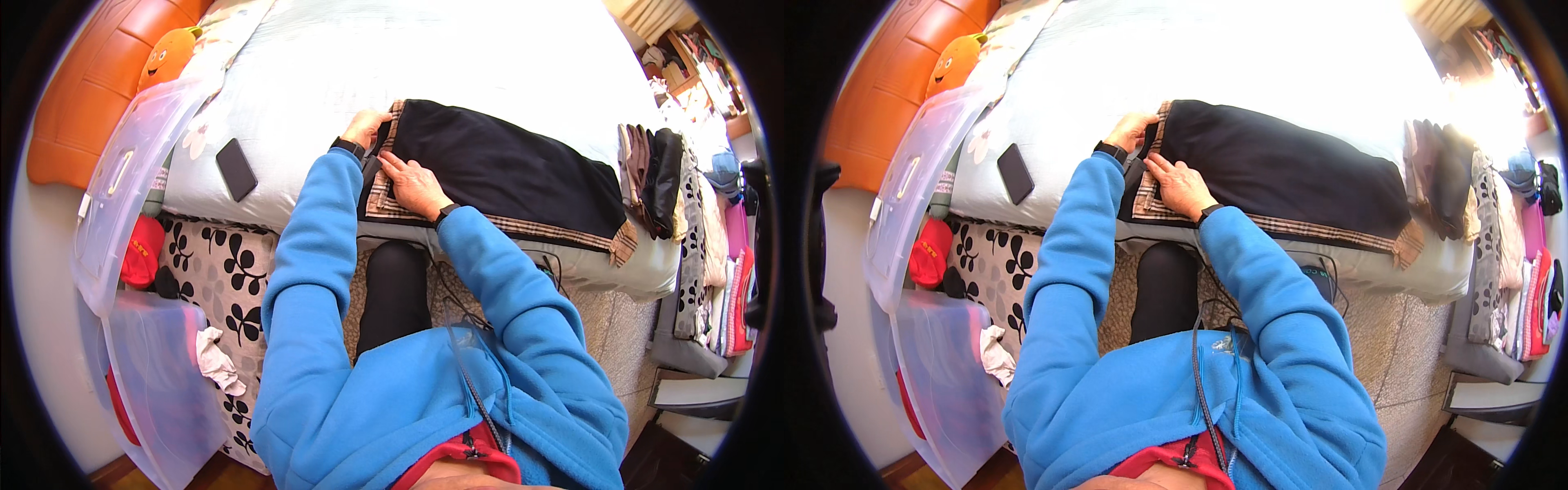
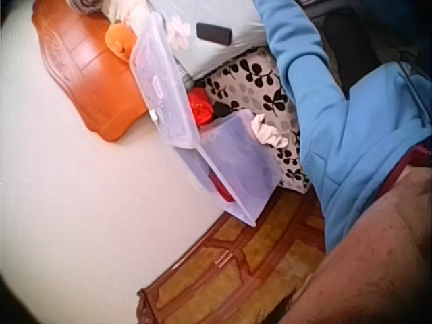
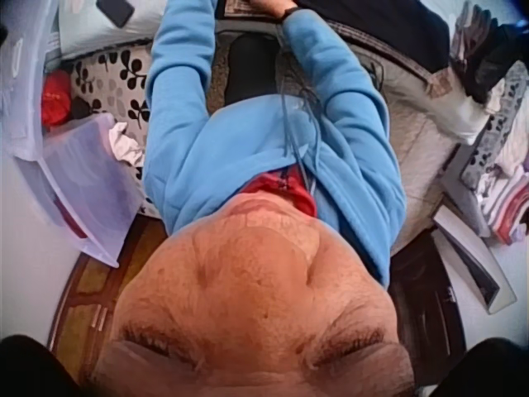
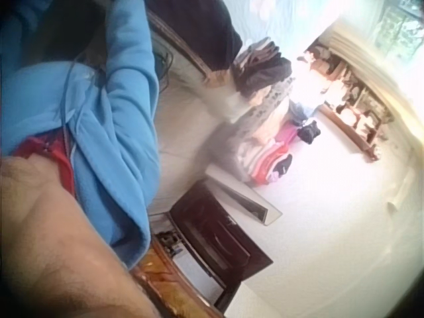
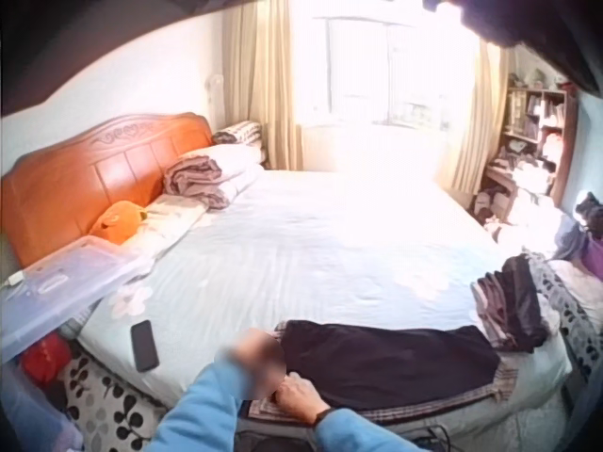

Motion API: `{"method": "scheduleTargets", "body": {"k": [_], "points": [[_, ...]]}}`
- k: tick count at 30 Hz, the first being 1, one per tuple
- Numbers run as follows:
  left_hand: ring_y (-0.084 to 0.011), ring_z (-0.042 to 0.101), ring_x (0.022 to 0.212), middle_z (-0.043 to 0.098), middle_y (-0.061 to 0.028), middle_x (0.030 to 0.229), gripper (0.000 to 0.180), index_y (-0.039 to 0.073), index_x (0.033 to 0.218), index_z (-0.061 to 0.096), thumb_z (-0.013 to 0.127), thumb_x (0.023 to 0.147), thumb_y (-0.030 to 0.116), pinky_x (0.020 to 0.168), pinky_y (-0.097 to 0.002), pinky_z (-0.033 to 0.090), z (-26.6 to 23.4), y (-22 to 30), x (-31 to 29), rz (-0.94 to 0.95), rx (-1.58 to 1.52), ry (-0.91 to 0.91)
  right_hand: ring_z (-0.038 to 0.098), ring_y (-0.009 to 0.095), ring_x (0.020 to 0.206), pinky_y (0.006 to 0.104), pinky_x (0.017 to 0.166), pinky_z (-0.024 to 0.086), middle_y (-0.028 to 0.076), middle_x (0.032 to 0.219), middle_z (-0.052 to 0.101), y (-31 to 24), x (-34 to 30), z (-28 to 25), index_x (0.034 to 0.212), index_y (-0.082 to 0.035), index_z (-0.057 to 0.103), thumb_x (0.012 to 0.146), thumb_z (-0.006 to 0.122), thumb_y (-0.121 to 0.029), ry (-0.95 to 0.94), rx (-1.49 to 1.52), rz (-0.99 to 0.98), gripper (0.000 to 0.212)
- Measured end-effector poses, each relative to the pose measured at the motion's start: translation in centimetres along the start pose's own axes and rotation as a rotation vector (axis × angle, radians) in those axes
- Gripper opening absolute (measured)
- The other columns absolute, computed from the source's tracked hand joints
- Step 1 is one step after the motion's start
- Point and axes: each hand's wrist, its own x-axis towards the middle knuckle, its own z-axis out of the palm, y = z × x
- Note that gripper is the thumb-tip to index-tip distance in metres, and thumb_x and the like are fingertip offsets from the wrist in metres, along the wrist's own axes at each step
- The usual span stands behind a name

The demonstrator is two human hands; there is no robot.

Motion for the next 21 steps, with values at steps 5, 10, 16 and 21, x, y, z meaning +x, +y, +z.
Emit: {"method": "scheduleTargets", "body": {"k": [5,10,16,21], "points": [[-0.0114,0.059,0.083,0.071,0.0036,0.092,0.014,0.016,0.096,0.072,0.073,0.089,0.029,0.08,-0.0315,0.043,-0.5,0.9,0.6,-0.065,-0.109,-0.07,0.064,0.029,0.092,0.0414,0.085,0.056,0.001,0.153,0.049,0.2,0.0,0.0,0.145,-0.015,0.053,0.084,0.053,-0.006,-0.004,0.003,-0.004,0.061],[-0.0121,0.061,0.084,0.071,-0.0002,0.095,0.017,0.01,0.106,0.073,0.074,0.09,0.014,0.075,-0.0292,0.047,-2.0,0.8,0.3,0.016,-0.086,-0.253,0.064,0.029,0.092,0.0419,0.084,0.056,0.001,0.152,0.049,0.1,-0.1,-0.2,0.144,-0.015,0.053,0.085,0.052,-0.006,0.006,0.033,0.0,0.061],[-0.0128,0.065,0.08,0.073,-0.0027,0.09,0.015,0.006,0.101,0.074,0.075,0.087,0.01,0.071,-0.0288,0.05,-2.7,0.1,1.1,0.188,0.318,-0.09,0.063,0.029,0.092,0.0423,0.084,0.055,0.003,0.151,0.049,0.1,-0.2,-0.6,0.144,-0.015,0.053,0.084,0.053,-0.005,0.0,0.065,0.004,0.061],[-0.0263,0.07,0.079,0.073,-0.0167,0.086,0.017,0.002,0.092,0.075,0.075,0.081,0.015,0.077,-0.0344,0.056,-0.4,-2.0,2.3,0.691,0.792,0.233,0.063,0.029,0.093,0.0426,0.085,0.055,0.003,0.151,0.049,0.1,-0.1,-0.5,0.145,-0.015,0.053,0.084,0.054,-0.006,0.008,0.074,0.017,0.062]]}}
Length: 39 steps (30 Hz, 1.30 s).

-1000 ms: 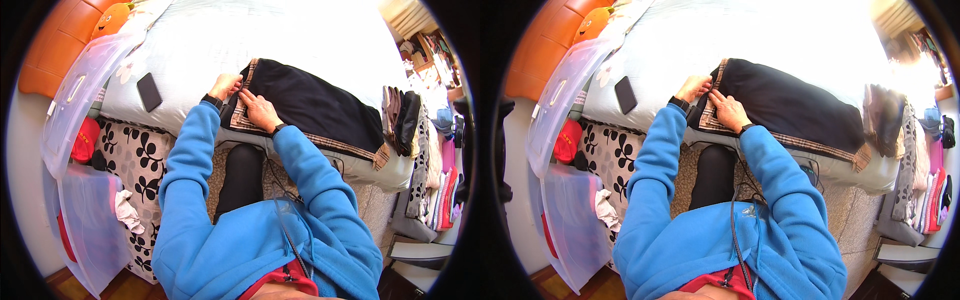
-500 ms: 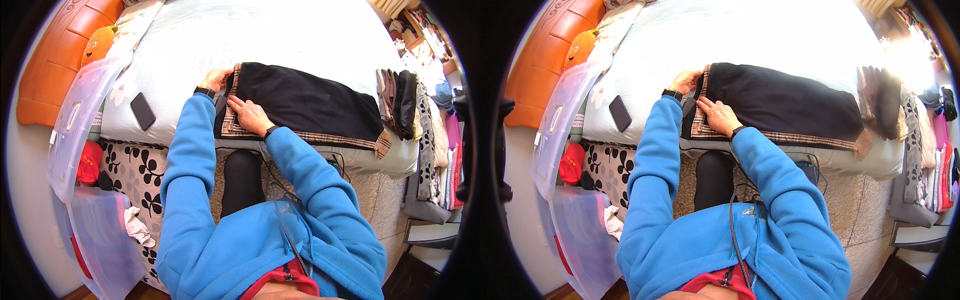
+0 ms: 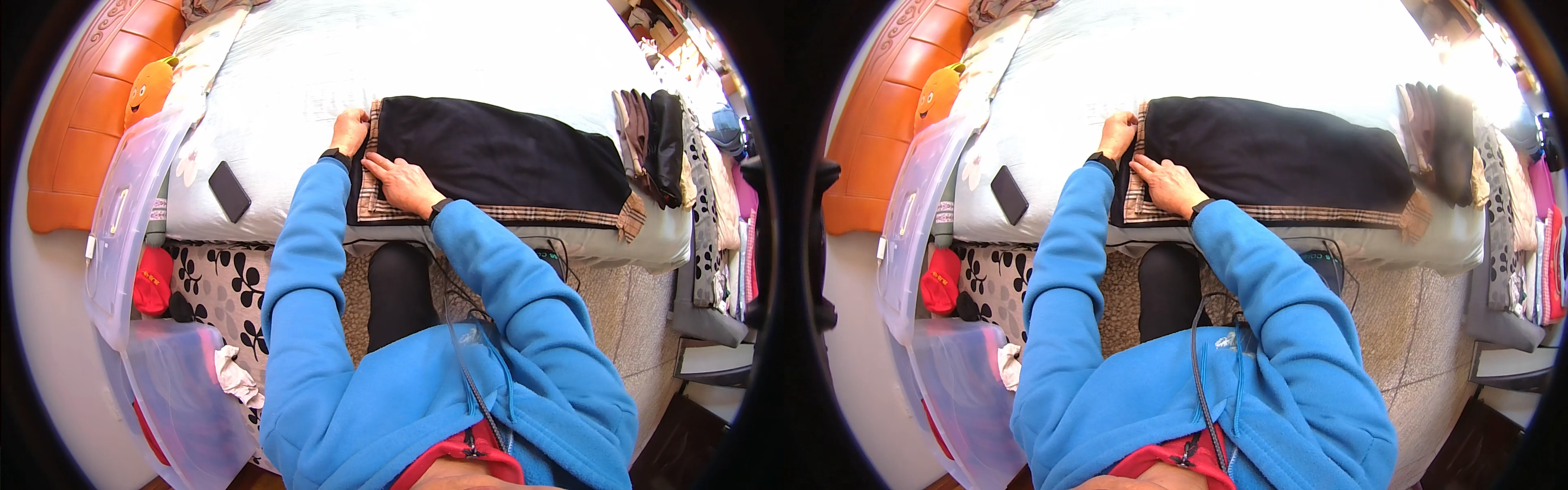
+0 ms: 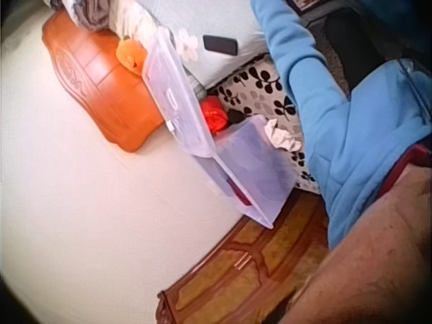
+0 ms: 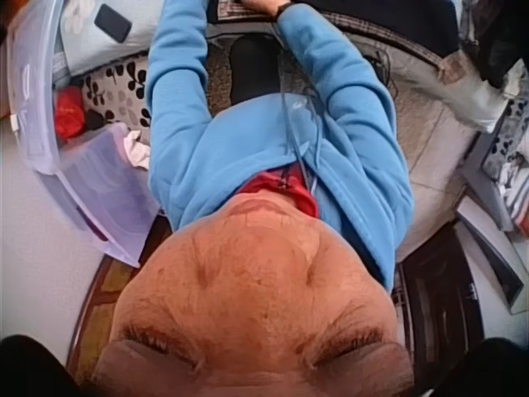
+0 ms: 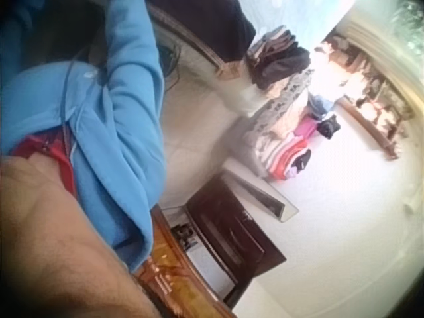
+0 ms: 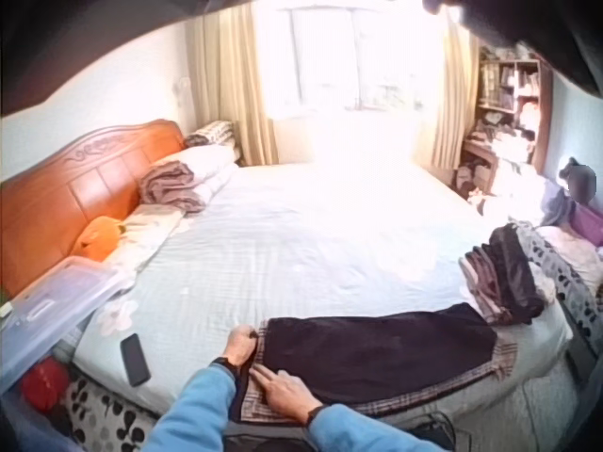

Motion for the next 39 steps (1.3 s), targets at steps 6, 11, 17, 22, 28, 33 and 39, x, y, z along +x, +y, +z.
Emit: {"method": "scheduleTargets", "body": {"k": [6,11,17,22,28,33,39], "points": [[-0.0143,0.063,0.063,0.067,-0.0075,0.069,0.028,0.004,0.081,0.071,0.076,0.089,0.03,0.061,-0.031,0.052,-2.3,-0.1,-0.4,-0.38,-0.298,-0.271,0.063,0.029,0.093,0.0419,0.086,0.055,0.002,0.151,0.049,0.0,0.0,0.0,0.145,-0.014,0.053,0.088,0.052,-0.008,-0.008,0.004,0.009,0.058],[-0.0092,0.061,0.075,0.069,-0.0003,0.089,0.023,0.009,0.098,0.071,0.071,0.095,0.031,0.067,-0.0229,0.05,-5.4,0.4,-1.6,-0.558,-0.906,-0.541,0.063,0.028,0.093,0.0414,0.086,0.055,0.002,0.152,0.049,0.1,0.0,0.1,0.145,-0.014,0.053,0.087,0.052,-0.008,-0.004,-0.006,0.003,0.058],[-0.0105,0.063,0.082,0.07,-0.0012,0.094,0.016,0.004,0.106,0.071,0.073,0.094,0.015,0.076,-0.025,0.054,-6.2,0.6,-2.9,-0.539,-0.882,-0.564,0.063,0.028,0.093,0.042,0.085,0.055,0.002,0.151,0.05,0.1,0.1,0.3,0.145,-0.015,0.054,0.086,0.052,-0.008,-0.01,-0.01,0.012,0.058],[-0.0128,0.065,0.073,0.071,-0.0019,0.084,0.011,0.003,0.097,0.074,0.074,0.089,0.011,0.069,-0.0252,0.053,-4.4,-0.2,-3.7,-0.487,-0.703,-0.229,0.063,0.028,0.093,0.0425,0.085,0.055,0.001,0.15,0.051,0.1,0.1,0.5,0.145,-0.015,0.053,0.086,0.052,-0.008,0.012,-0.002,0.012,0.059],[-0.0177,0.069,0.071,0.074,-0.0123,0.079,0.02,0.0,0.091,0.075,0.078,0.081,0.017,0.068,-0.0312,0.054,-1.4,-0.1,-2.9,-0.089,0.083,-0.006,0.064,0.028,0.091,0.0418,0.083,0.056,0.002,0.152,0.049,0.2,0.1,0.6,0.147,-0.017,0.05,0.085,0.054,-0.007,-0.006,-0.031,0.002,0.063],[-0.0083,0.062,0.066,0.067,0.0009,0.076,0.02,0.008,0.092,0.071,0.077,0.09,0.028,0.057,-0.0223,0.047,-4.5,0.2,-3.7,-0.589,-0.501,-0.357,0.063,0.029,0.093,0.0424,0.085,0.055,0.001,0.152,0.049,0.2,0.1,0.5,0.146,-0.016,0.052,0.087,0.053,-0.008,0.002,-0.015,0.011,0.06],[-0.0101,0.064,0.078,0.07,-0.0001,0.094,0.016,0.008,0.104,0.069,0.072,0.095,0.021,0.073,-0.0231,0.054,-7.0,0.3,-5.9,-0.655,-0.917,-0.499,0.064,0.029,0.095,0.0426,0.086,0.055,0.0,0.153,0.047,0.0,0.1,0.5,0.145,-0.016,0.052,0.088,0.052,-0.009,-0.02,-0.013,0.031,0.058]]}}
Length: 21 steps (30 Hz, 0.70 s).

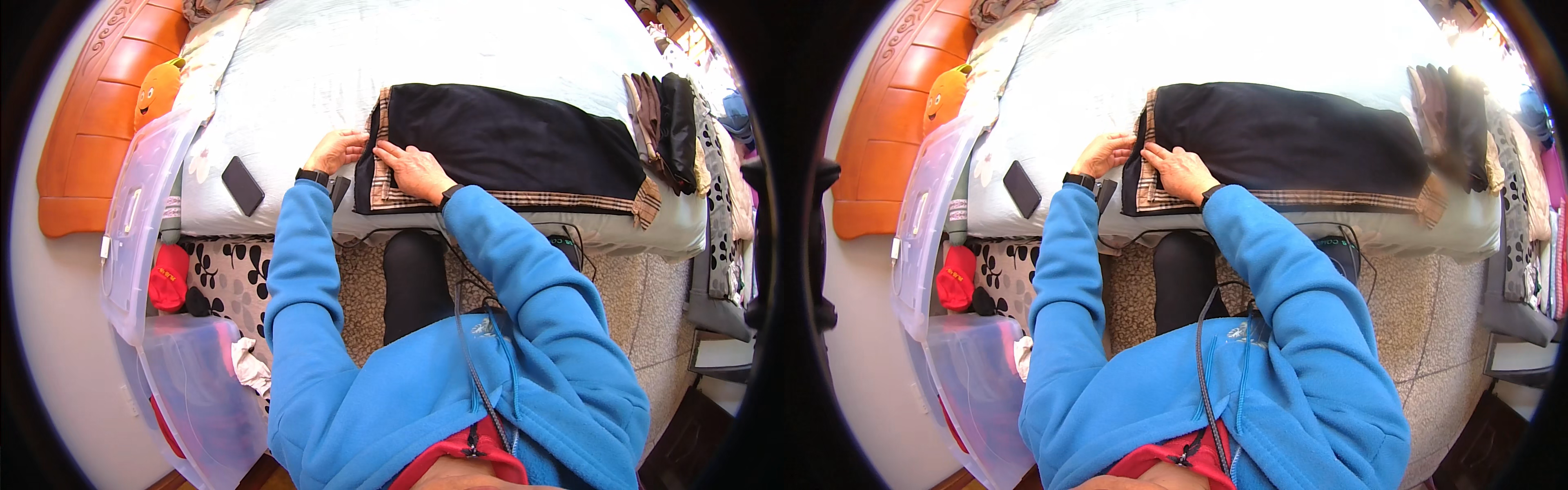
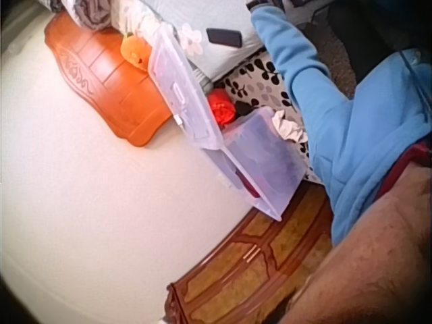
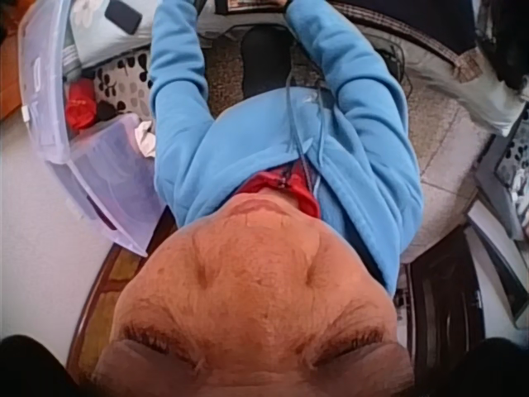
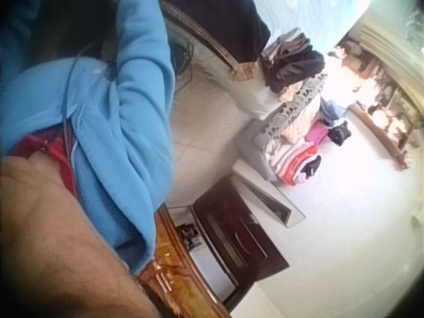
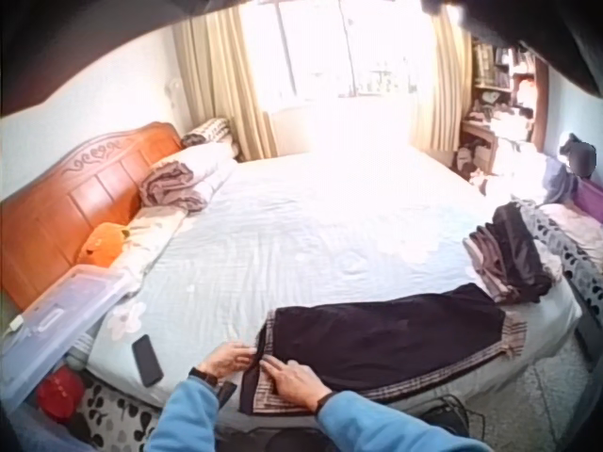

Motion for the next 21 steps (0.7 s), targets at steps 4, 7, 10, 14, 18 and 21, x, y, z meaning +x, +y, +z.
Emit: {"method": "scheduleTargets", "body": {"k": [4,7,10,14,18,21], "points": [[-0.0109,0.065,0.084,0.07,0.0001,0.097,0.012,0.009,0.103,0.068,0.073,0.093,0.015,0.076,-0.0251,0.054,-0.4,-0.6,-0.4,-0.008,0.101,0.032,0.064,0.029,0.096,0.0428,0.087,0.055,0.0,0.154,0.047,-0.1,0.0,0.0,0.145,-0.016,0.053,0.088,0.052,-0.009,-0.003,-0.001,0.003,0.058],[-0.0155,0.067,0.077,0.07,-0.0048,0.081,0.009,0.007,0.091,0.07,0.072,0.085,0.012,0.07,-0.0278,0.054,1.0,-1.8,0.5,0.144,0.58,0.341,0.064,0.028,0.093,0.0417,0.086,0.055,0.0,0.155,0.046,0.0,0.0,0.0,0.147,-0.016,0.051,0.087,0.053,-0.007,0.008,-0.022,-0.014,0.061],[-0.0388,0.07,0.086,0.072,-0.0217,0.087,0.017,0.004,0.085,0.07,0.067,0.076,0.017,0.078,-0.0431,0.055,3.0,-3.7,1.3,0.395,1.035,0.676,0.064,0.029,0.095,0.0423,0.087,0.055,0.0,0.154,0.046,0.0,0.0,0.1,0.146,-0.016,0.052,0.088,0.052,-0.008,0.001,-0.003,-0.006,0.059],[-0.0334,0.071,0.078,0.072,-0.0178,0.08,0.016,0.004,0.086,0.072,0.069,0.078,0.017,0.073,-0.041,0.055,2.1,-3.8,1.8,0.332,0.895,0.606,0.065,0.03,0.095,0.0429,0.087,0.055,0.0,0.153,0.048,0.0,0.0,0.1,0.144,-0.015,0.053,0.088,0.052,-0.008,0.006,0.01,0.0,0.056],[-0.0224,0.065,0.057,0.068,-0.0092,0.068,0.019,0.001,0.086,0.074,0.073,0.083,0.02,0.053,-0.0371,0.05,0.9,-1.9,2.6,0.068,0.446,0.352,0.064,0.03,0.094,0.0431,0.086,0.055,0.001,0.152,0.048,0.0,0.0,0.0,0.144,-0.015,0.053,0.088,0.052,-0.008,0.023,0.017,-0.016,0.056],[-0.0122,0.052,0.049,0.064,-0.0005,0.068,0.021,0.006,0.084,0.071,0.073,0.09,0.026,0.043,-0.0283,0.036,1.4,-0.6,3.6,0.103,0.339,0.351,0.064,0.03,0.094,0.0429,0.086,0.055,0.002,0.151,0.05,-0.1,0.0,-0.1,0.144,-0.015,0.053,0.088,0.051,-0.007,0.009,0.003,-0.011,0.057]]}}
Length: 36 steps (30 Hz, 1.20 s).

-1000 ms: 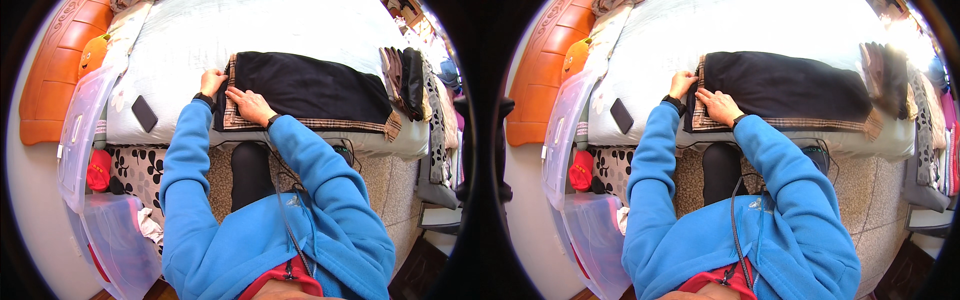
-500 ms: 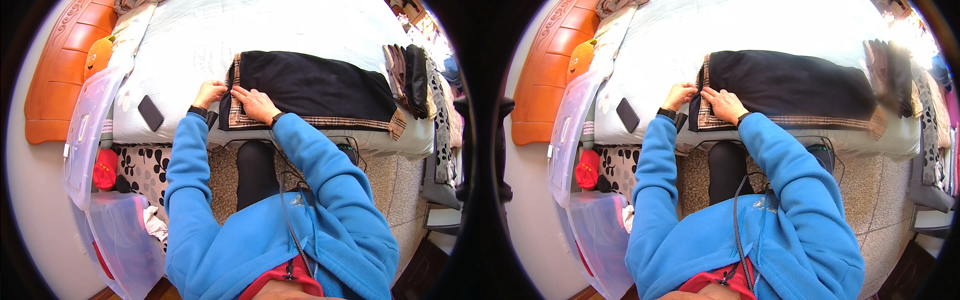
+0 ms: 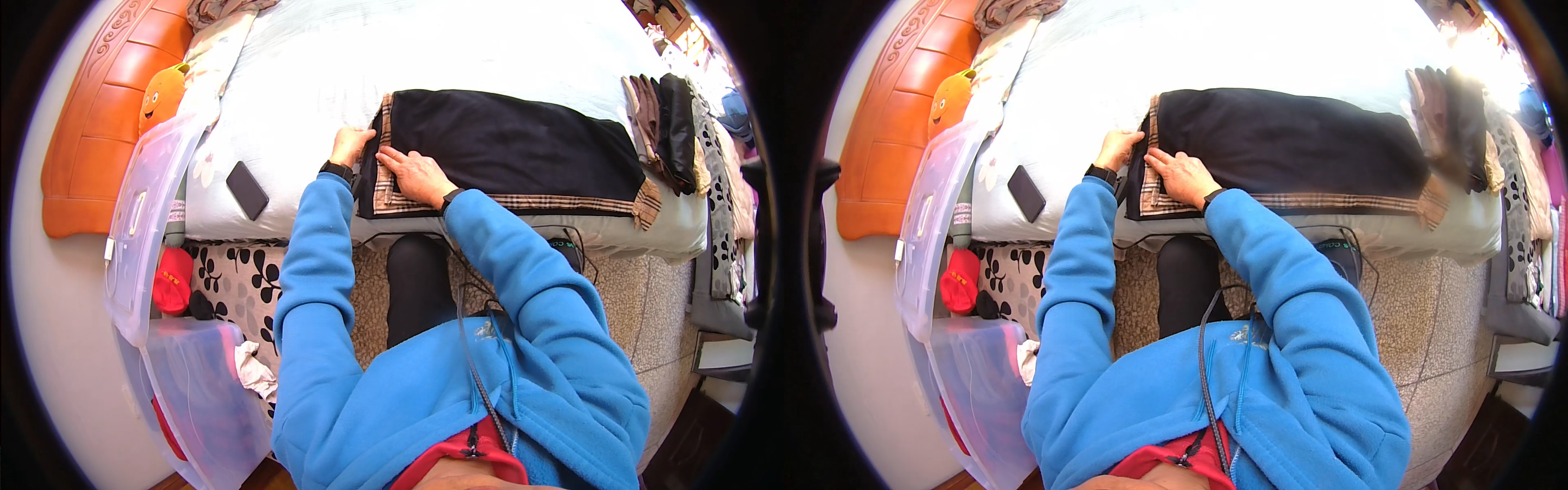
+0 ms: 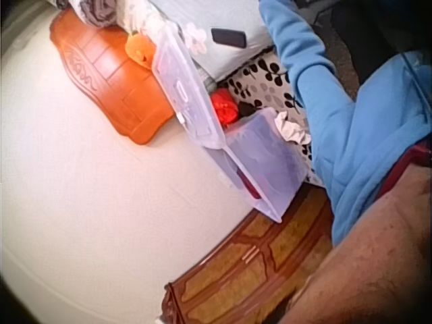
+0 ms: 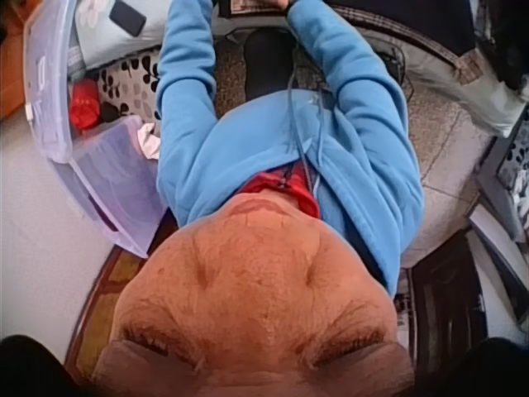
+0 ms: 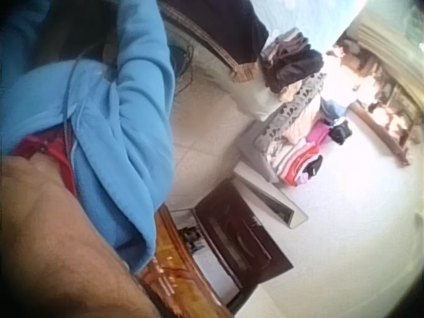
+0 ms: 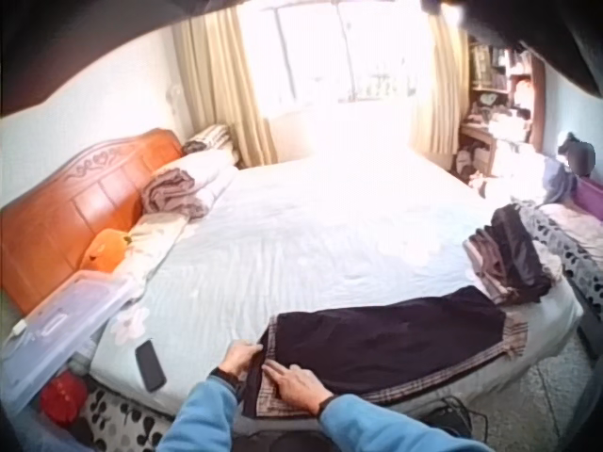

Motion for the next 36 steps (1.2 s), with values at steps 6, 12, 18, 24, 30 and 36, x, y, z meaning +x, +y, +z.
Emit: {"method": "scheduleTargets", "body": {"k": [6,12,18,24,30,36], "points": [[-0.0096,0.058,0.063,0.068,0.0012,0.077,0.014,0.009,0.093,0.073,0.075,0.09,0.022,0.058,-0.0265,0.045,0.5,1.4,2.6,0.011,-0.108,-0.069,0.063,0.028,0.091,0.0411,0.085,0.056,0.002,0.153,0.048,0.2,0.1,0.3,0.146,-0.015,0.051,0.086,0.053,-0.006,0.017,-0.03,-0.02,0.061],[-0.0156,0.069,0.077,0.076,-0.0069,0.087,0.017,0.002,0.093,0.077,0.078,0.08,0.014,0.076,-0.0287,0.055,2.1,0.1,3.3,0.324,0.346,0.213,0.063,0.029,0.09,0.0413,0.084,0.056,0.004,0.152,0.048,0.3,0.1,0.3,0.146,-0.013,0.051,0.085,0.053,-0.006,0.034,0.002,-0.025,0.061],[-0.0169,0.071,0.079,0.076,-0.0088,0.086,0.019,0.005,0.093,0.077,0.078,0.079,0.018,0.076,-0.0311,0.055,2.3,0.0,3.1,0.308,0.375,0.254,0.063,0.03,0.089,0.0424,0.083,0.055,0.005,0.151,0.049,0.0,0.2,0.2,0.147,-0.012,0.05,0.085,0.053,-0.006,0.045,0.008,0.001,0.062],[-0.0215,0.071,0.076,0.076,-0.011,0.084,0.019,0.004,0.086,0.076,0.081,0.077,0.021,0.075,-0.0344,0.055,1.9,-0.4,2.9,0.337,0.326,0.219,0.064,0.031,0.087,0.0433,0.082,0.056,0.006,0.153,0.047,0.2,0.6,0.6,0.148,-0.012,0.05,0.085,0.053,-0.007,0.016,-0.008,-0.003,0.063],[-0.0058,0.056,0.061,0.063,0.0017,0.072,0.015,0.004,0.097,0.07,0.076,0.092,0.018,0.052,-0.0196,0.044,-0.9,-0.6,-0.7,0.032,-0.112,-0.204,0.067,0.03,0.092,0.044,0.082,0.056,0.004,0.153,0.049,0.2,1.0,0.7,0.144,-0.012,0.055,0.086,0.054,-0.009,-0.031,-0.038,0.027,0.058],[-0.0036,0.054,0.06,0.065,0.0032,0.075,0.018,0.005,0.097,0.072,0.076,0.092,0.022,0.05,-0.017,0.04,-2.0,0.6,-3.2,-0.106,-0.15,-0.308,0.066,0.032,0.094,0.0447,0.084,0.055,0.007,0.155,0.046,-0.1,1.1,0.5,0.143,-0.009,0.053,0.086,0.054,-0.009,-0.041,-0.039,0.028,0.058]]}}
